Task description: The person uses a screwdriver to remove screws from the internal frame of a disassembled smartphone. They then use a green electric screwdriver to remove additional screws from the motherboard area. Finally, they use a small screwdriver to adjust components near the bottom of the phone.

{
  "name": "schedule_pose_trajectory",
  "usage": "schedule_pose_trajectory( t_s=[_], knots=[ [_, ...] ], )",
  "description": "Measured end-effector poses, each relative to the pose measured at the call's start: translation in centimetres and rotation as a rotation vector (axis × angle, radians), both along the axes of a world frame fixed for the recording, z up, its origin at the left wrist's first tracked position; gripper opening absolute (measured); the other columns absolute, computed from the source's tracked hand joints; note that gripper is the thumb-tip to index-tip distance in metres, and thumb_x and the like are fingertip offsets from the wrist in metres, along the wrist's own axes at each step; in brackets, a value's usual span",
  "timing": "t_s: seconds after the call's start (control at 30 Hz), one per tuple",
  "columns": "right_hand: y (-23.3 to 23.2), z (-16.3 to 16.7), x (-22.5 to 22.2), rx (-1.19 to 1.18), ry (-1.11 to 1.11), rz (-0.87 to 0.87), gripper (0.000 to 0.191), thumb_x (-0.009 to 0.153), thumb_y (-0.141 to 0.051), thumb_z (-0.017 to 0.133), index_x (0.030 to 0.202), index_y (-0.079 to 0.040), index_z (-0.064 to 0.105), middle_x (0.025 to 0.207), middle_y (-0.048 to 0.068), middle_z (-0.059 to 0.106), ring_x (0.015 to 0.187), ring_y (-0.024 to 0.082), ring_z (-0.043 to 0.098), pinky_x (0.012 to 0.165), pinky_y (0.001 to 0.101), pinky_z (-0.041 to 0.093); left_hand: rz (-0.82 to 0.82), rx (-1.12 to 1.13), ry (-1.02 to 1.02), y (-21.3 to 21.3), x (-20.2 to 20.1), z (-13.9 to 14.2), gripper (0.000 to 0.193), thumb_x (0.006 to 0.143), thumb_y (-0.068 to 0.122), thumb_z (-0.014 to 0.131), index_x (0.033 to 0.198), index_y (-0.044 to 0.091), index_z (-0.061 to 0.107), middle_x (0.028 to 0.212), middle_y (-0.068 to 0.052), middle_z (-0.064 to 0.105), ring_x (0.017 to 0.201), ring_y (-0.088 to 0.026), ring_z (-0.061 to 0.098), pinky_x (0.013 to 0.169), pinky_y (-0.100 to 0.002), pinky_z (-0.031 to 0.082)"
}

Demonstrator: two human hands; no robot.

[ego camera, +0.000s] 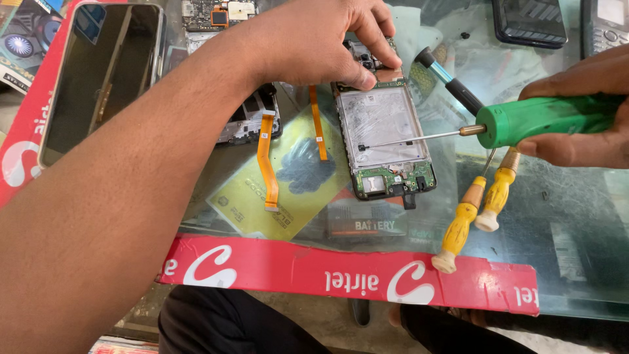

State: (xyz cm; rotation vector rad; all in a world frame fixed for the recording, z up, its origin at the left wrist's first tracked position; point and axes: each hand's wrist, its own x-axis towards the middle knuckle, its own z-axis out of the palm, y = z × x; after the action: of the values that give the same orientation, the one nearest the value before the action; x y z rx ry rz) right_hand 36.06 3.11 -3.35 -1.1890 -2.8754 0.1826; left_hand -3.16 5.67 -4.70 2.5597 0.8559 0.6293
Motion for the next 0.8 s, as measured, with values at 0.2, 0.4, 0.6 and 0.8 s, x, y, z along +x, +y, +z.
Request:
schedule_pose_trajectory(
  t_s=[0.2, 0.4, 0.6, 0.8],
  knots=[
    [0.2, 0.25, -0.25, -0.042, -0.073, -0.043, 0.059, 0.071, -0.046, 0.087, 0.117, -0.011, 0.081, 0.073, 0.005, 0.075, 0.057, 0.014, 0.072, 0.064, 0.0296, 0.062, 0.004, 0.011, 0.016, -0.03, 0.09, 0.02, 0.04, 0.079, 0.022, 0.086, 0.118, 0.023, 0.08, 0.136, -0.005, 0.064, 0.119, -0.022, 0.062, 0.097, -0.035, 0.048],
    [0.11, 0.33, -0.45, -0.078, -0.081, -0.031, 0.054, 0.067, -0.045, 0.088, 0.111, -0.014, 0.082, 0.074, 0.004, 0.076, 0.062, 0.014, 0.075, 0.066, 0.0296, 0.062, -0.01, -0.004, 0.028, 0.08, -0.07, 0.19, 0.041, 0.079, 0.021, 0.085, 0.119, 0.023, 0.079, 0.137, -0.006, 0.064, 0.12, -0.022, 0.062, 0.097, -0.035, 0.048],
    [-0.19, 0.19, -0.22, -0.048, -0.011, -0.006, 0.053, 0.069, -0.041, 0.09, 0.113, -0.013, 0.083, 0.079, 0.004, 0.076, 0.063, 0.013, 0.076, 0.072, 0.0299, 0.062, -0.014, 0.002, 0.014, 0.13, -0.04, 0.05, 0.04, 0.079, 0.022, 0.085, 0.119, 0.023, 0.079, 0.136, -0.007, 0.064, 0.118, -0.022, 0.063, 0.097, -0.035, 0.049],
    [0.19, 0.39, -0.08, -0.126, -0.029, 0.003, 0.053, 0.067, -0.038, 0.09, 0.114, -0.015, 0.083, 0.078, 0.002, 0.077, 0.067, 0.014, 0.075, 0.069, 0.03, 0.062, -0.03, -0.008, 0.002, 0.23, -0.12, 0.04, 0.042, 0.079, 0.021, 0.085, 0.12, 0.023, 0.079, 0.136, -0.007, 0.064, 0.118, -0.021, 0.064, 0.098, -0.035, 0.049]
  ],
)
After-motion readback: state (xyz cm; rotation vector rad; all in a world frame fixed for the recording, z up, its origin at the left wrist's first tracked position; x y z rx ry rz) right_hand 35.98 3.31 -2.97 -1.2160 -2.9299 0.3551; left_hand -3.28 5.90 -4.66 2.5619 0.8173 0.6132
